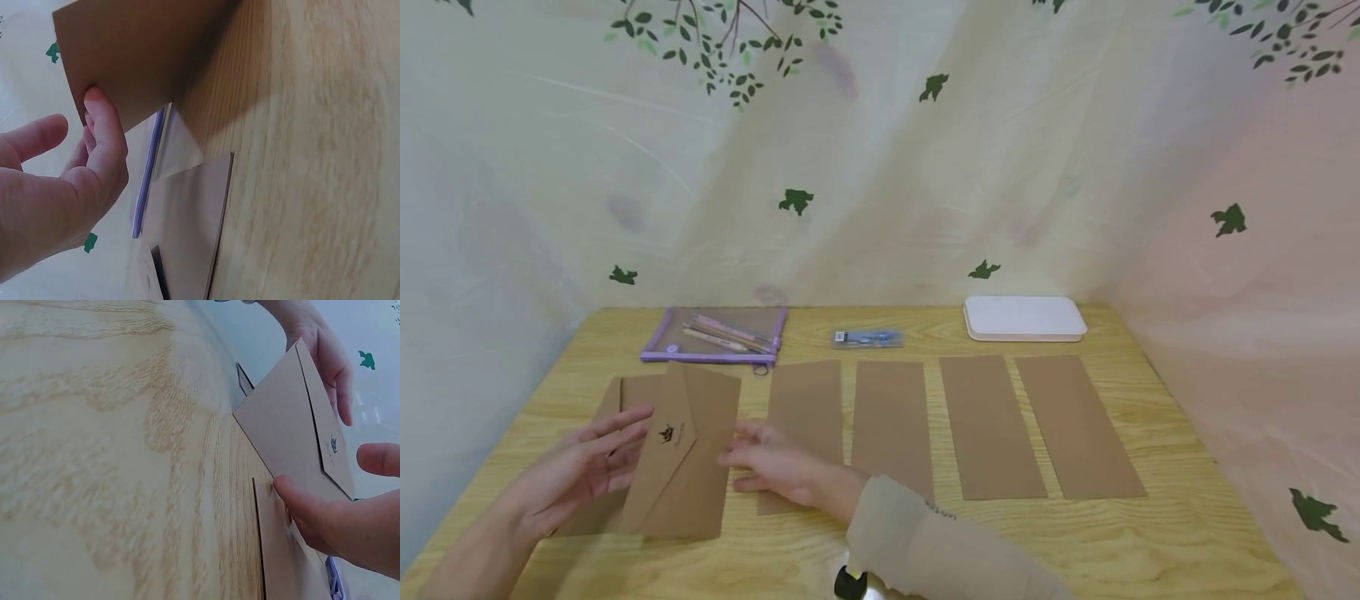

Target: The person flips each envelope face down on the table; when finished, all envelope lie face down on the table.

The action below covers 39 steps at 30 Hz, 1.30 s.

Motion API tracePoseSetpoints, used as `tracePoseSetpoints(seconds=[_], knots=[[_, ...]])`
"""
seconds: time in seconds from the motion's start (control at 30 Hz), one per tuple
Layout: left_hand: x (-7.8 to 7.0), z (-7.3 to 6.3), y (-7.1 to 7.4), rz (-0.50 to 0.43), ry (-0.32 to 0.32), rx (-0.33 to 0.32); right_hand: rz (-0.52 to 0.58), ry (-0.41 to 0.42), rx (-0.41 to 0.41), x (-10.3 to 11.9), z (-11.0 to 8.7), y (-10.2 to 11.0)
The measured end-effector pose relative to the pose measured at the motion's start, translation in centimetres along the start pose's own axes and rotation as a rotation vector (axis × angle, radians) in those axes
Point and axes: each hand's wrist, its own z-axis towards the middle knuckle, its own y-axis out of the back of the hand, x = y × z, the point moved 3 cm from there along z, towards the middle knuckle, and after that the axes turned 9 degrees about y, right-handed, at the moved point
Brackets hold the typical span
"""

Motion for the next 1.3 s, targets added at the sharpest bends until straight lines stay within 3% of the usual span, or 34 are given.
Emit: tracePoseSetpoints(seconds=[0.27, 0.5, 0.7, 0.77, 0.83, 1.07, 1.3], knots=[[0.1, 0.0, 0.2, 0.017, 0.026, -0.029, -0.006, -0.007, 0.020, -0.2, 0.0, -0.3], [-0.2, 0.0, -0.7, 0.000, 0.005, 0.032, -0.037, 0.005, 0.043, 0.4, 0.3, -0.2], [0.0, 0.3, -1.7, 0.129, 0.047, -0.152, -0.084, 0.011, 0.063, 0.5, 0.2, -0.6], [0.2, 0.4, -2.1, 0.157, 0.059, -0.180, -0.084, 0.012, 0.071, 0.6, 0.1, -0.9], [0.2, 0.5, -2.5, 0.167, 0.053, -0.155, -0.073, 0.013, 0.076, 0.8, -0.1, -1.2], [0.3, 0.8, -3.9, 0.098, 0.008, 0.046, -0.045, 0.018, 0.104, 1.5, -0.5, -2.1], [1.0, 1.1, -4.7, 0.057, 0.007, 0.132, -0.066, 0.020, 0.143, 1.5, -0.7, -2.5]])
